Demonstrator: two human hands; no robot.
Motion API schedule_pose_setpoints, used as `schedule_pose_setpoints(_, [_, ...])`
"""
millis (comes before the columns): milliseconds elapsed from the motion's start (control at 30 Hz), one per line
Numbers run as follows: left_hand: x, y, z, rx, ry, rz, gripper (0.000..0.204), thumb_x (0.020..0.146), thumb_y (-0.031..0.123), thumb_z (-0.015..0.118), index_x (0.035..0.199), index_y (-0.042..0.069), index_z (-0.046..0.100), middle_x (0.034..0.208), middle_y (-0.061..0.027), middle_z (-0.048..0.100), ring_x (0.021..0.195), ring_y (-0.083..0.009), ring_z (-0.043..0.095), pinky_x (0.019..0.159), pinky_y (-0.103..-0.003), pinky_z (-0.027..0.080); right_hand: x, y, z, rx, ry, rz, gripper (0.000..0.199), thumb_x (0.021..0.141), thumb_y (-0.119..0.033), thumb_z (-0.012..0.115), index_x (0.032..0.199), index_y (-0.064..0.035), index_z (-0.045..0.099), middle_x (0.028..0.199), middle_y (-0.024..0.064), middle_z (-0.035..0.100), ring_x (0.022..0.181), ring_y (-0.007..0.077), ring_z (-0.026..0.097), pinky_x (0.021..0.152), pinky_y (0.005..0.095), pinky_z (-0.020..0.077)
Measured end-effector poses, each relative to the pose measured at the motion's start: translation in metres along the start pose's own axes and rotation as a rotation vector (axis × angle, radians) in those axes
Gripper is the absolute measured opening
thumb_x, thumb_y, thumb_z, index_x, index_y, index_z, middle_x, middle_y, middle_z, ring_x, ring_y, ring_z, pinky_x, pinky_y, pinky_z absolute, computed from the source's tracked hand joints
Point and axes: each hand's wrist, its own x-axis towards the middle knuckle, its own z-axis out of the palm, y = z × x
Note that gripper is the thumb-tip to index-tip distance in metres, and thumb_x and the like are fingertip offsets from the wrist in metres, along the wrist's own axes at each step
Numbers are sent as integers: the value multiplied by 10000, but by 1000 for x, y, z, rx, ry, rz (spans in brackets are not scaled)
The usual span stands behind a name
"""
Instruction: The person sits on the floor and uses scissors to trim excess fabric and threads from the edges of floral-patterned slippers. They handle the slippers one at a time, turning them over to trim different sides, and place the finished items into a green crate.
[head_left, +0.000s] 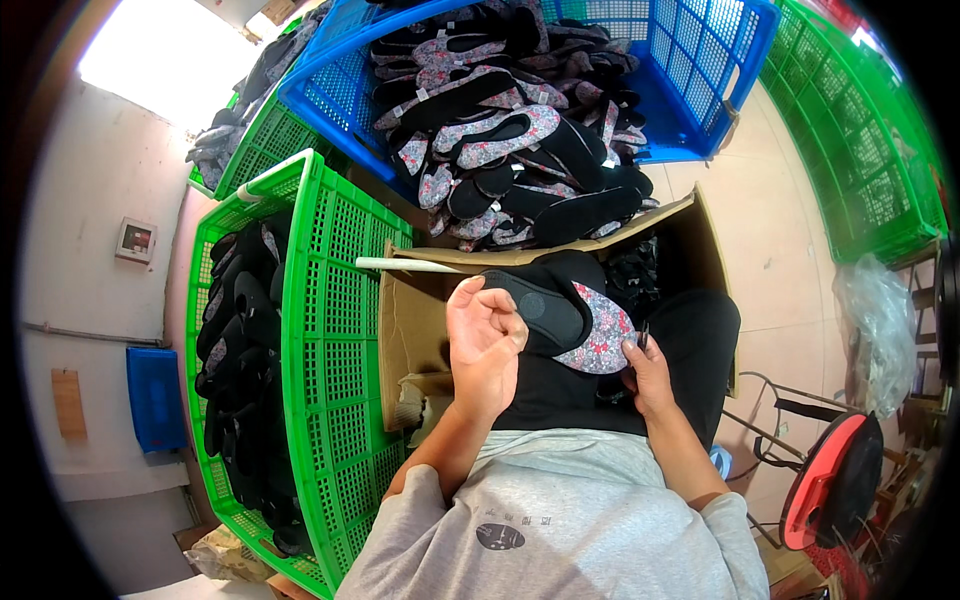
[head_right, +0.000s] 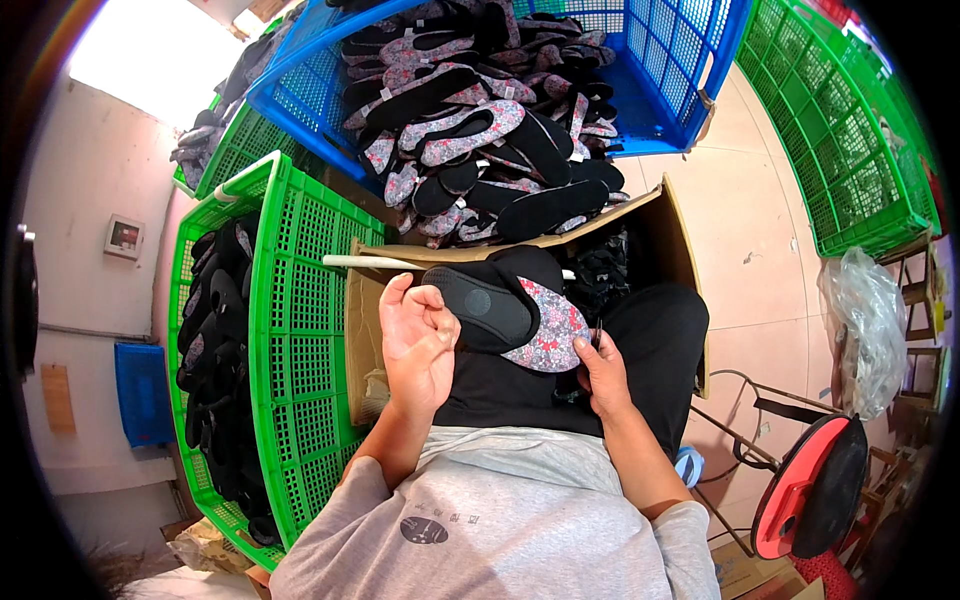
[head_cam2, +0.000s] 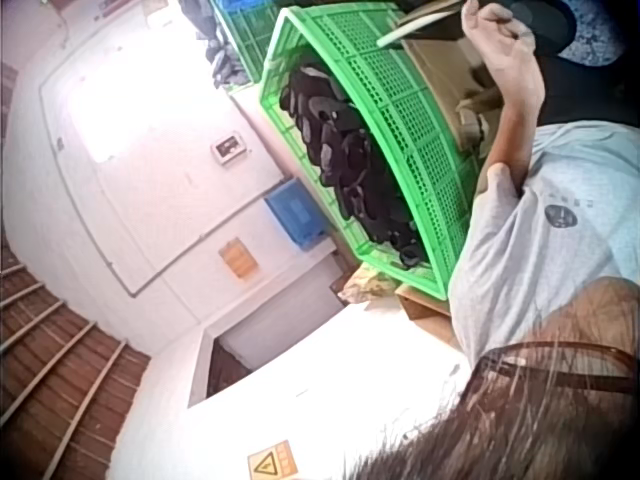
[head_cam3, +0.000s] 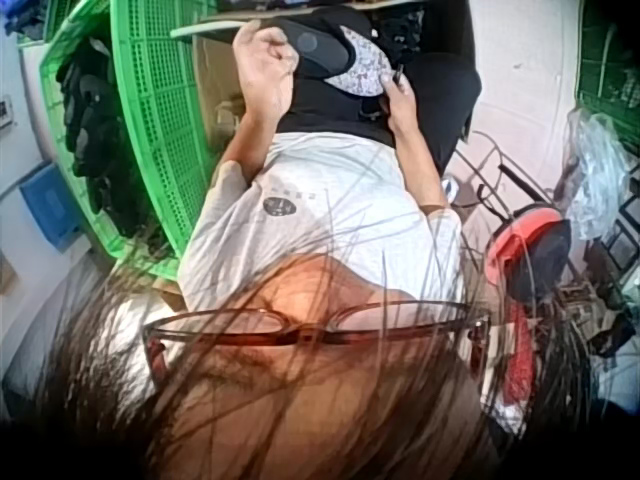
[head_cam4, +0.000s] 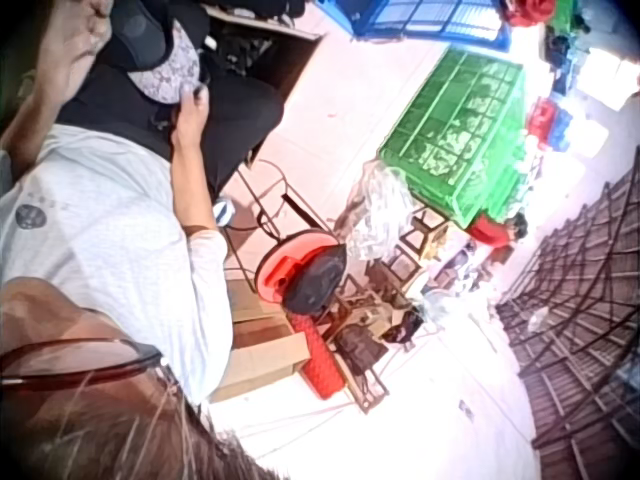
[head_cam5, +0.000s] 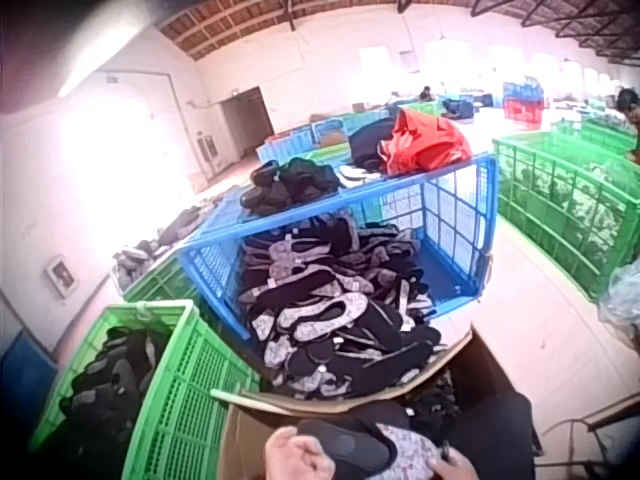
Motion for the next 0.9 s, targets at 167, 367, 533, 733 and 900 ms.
schedule_pose_setpoints(167, [2, 4, -4, -245, 112, -200, 553, 869, -91, 539, 1366, 110, 401, 1076, -78, 540, 689, -101, 490, 623, -226, 419, -1, -1, 1, -5, 3, 9, 266, 921, -320, 699, 1023, -114, 565, 810, -58, 575, 557, 5, 429, 416, 176, 277])
schedule_pose_setpoints(367, [3, 2, -8, -287, 140, -240, 526, 886, -88, 514, 1362, 103, 396, 1060, -83, 555, 681, -111, 504, 623, -236, 429, 0, -1, 0, -10, 8, 13, 266, 920, -320, 699, 1025, -116, 564, 821, -58, 579, 565, 5, 434, 416, 176, 276])
schedule_pose_setpoints(533, [4, 2, -7, -263, 166, -249, 516, 892, -84, 512, 1361, 101, 400, 1066, -83, 557, 690, -115, 518, 621, -240, 430, -1, -2, 1, -11, -3, 21, 264, 919, -321, 700, 1029, -123, 564, 826, -59, 580, 566, 7, 435, 416, 176, 276])
schedule_pose_setpoints(733, [2, 0, -7, -219, 186, -207, 482, 915, -76, 533, 1354, 97, 434, 1076, -74, 572, 711, -115, 499, 656, -235, 434, -2, -4, 1, -16, 0, 23, 265, 917, -324, 702, 1025, -122, 568, 835, -59, 587, 581, 5, 444, 424, 174, 279])
schedule_pose_setpoints(900, [2, -2, -9, -220, 166, -152, 568, 864, -117, 584, 1366, 93, 422, 1112, -72, 556, 846, -138, 542, 784, -246, 461, -2, -4, 3, -16, 8, 19, 273, 913, -328, 707, 1027, -120, 572, 836, -57, 590, 594, 7, 453, 429, 174, 286])
